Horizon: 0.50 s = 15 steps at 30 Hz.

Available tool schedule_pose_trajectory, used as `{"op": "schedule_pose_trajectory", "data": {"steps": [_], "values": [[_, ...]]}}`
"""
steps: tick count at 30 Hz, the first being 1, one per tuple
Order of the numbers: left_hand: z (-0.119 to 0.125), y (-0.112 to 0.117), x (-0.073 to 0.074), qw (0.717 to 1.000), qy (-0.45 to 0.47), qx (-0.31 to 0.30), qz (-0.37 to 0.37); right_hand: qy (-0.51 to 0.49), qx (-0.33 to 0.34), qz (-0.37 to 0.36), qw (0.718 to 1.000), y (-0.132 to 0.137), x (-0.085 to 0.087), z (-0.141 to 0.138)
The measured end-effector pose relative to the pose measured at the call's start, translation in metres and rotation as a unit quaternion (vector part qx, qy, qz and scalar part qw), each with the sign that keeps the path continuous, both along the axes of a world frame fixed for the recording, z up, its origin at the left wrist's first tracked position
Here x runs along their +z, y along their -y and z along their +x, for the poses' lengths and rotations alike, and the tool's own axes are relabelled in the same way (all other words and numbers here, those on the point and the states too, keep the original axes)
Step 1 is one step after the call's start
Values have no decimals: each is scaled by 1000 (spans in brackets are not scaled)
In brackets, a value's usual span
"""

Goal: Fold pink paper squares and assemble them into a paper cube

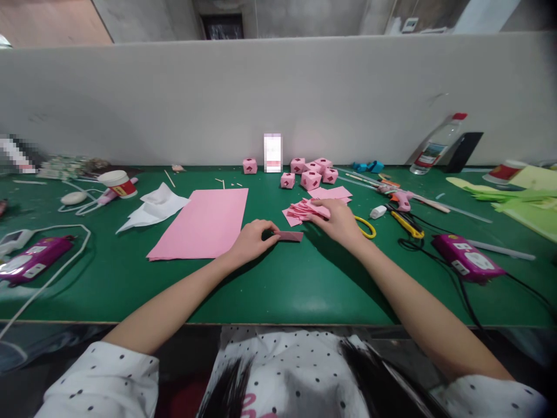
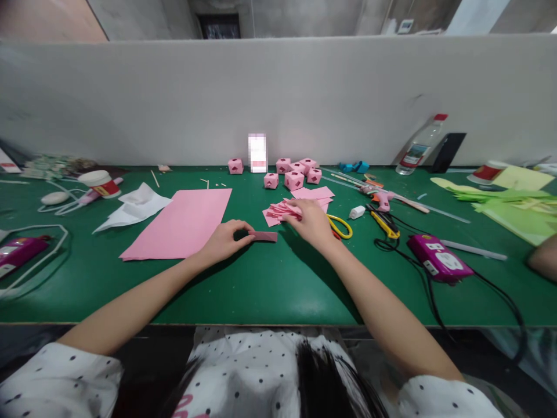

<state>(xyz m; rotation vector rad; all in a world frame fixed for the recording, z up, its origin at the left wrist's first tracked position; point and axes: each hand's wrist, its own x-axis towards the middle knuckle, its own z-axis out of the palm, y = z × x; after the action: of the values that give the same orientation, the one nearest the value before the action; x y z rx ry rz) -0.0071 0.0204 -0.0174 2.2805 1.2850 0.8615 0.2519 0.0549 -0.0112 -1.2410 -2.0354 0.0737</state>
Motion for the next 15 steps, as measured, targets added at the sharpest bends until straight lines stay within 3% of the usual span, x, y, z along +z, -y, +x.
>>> {"op": "schedule_pose_trajectory", "data": {"steps": [4,15], "values": [[1,2,0,1000,-6,-7,-3,86,-96,-16,992,-18,-2,29],[2,3,0,1000,-17,7,8,136,-109,-16,985,-26,-10,31]]}}
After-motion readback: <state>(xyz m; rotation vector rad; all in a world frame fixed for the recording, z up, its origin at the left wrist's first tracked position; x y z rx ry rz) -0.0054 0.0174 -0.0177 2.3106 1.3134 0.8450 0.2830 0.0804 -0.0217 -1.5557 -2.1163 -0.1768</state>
